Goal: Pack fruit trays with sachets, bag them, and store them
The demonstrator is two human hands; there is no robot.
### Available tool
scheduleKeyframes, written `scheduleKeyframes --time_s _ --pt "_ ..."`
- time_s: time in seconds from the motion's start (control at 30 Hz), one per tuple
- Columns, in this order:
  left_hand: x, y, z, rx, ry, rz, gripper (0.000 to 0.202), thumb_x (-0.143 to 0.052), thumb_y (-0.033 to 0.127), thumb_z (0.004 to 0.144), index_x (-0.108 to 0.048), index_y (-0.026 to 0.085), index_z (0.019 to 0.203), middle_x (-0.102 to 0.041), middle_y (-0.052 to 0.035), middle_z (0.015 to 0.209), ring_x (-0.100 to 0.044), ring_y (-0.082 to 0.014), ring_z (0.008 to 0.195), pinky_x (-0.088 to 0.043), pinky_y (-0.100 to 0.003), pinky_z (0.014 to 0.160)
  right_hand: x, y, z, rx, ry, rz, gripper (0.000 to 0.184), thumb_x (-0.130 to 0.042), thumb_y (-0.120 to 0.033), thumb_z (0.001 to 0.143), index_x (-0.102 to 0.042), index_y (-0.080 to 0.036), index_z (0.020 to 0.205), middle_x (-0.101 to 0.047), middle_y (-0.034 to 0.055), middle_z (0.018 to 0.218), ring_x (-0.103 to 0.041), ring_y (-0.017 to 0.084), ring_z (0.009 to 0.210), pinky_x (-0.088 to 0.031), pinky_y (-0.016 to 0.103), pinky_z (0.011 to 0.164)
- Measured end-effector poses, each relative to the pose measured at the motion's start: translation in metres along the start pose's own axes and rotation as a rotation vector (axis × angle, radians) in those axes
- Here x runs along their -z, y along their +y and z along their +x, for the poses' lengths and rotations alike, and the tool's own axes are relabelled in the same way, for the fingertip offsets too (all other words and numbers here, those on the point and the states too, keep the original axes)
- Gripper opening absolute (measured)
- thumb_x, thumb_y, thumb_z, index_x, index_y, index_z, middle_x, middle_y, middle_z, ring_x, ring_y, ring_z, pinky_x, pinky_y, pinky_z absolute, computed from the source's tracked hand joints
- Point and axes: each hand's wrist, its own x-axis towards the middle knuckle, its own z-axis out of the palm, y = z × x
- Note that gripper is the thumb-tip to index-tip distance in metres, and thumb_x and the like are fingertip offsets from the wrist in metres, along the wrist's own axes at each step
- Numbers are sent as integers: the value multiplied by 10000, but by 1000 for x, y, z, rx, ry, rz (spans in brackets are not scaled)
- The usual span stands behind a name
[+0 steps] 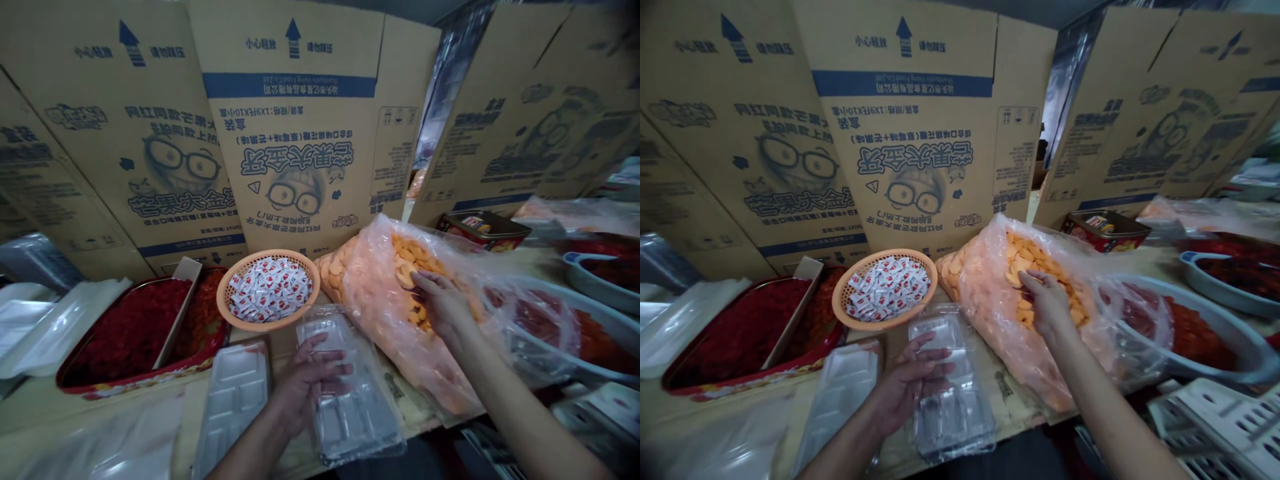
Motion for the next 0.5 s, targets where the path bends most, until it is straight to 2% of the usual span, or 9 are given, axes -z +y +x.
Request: scheduleKeyframes --time_s 0.03,0.13,0.23,0.3,0.4,0.5 --pt "-3 0 0 0 -8 -9 605 -692 84 625 -425 183 1159 -645 -115 1048 -663 -268 895 -533 -391 737 -9 -10 -15 -35 -23 40 368 -732 -446 555 -572 -192 768 -579 -1 650 -547 136 540 -408 234 453" --pt "-9 -1 0 -11 -44 -39 635 -698 76 603 -423 188 1165 -647 -114 1045 -661 -288 907 -531 -398 735 -37 -27 -59 -13 -143 108 346 -774 -413 531 -610 -211 760 -602 -6 648 -557 138 572 -446 243 493" --pt "-11 -2 -1 -35 -59 -58 661 -697 60 586 -424 191 1173 -654 -106 1025 -660 -297 914 -529 -393 733 -62 -22 -88 -63 -375 33 295 -741 -424 587 -606 -219 749 -635 14 660 -573 173 575 -454 282 499" --pt "-13 -3 -2 -44 -53 -71 660 -697 49 572 -426 192 1157 -662 -93 991 -665 -288 898 -530 -390 729 -74 -13 -97 -35 -455 -101 245 -698 -419 643 -605 -215 744 -641 22 659 -577 188 576 -443 291 495" --pt "-14 -5 -5 -41 -45 -88 641 -688 22 545 -437 197 1108 -669 -63 936 -674 -263 851 -531 -387 730 -82 -6 -103 158 -501 -346 151 -623 -361 717 -632 -212 742 -650 32 707 -598 212 649 -455 315 561" --pt "-13 -6 -6 -30 -66 -87 615 -678 21 553 -426 201 1085 -674 -64 938 -677 -255 841 -528 -371 728 -80 -11 -106 408 -521 -566 165 -580 -336 760 -681 -208 784 -638 53 765 -590 229 733 -453 338 636"
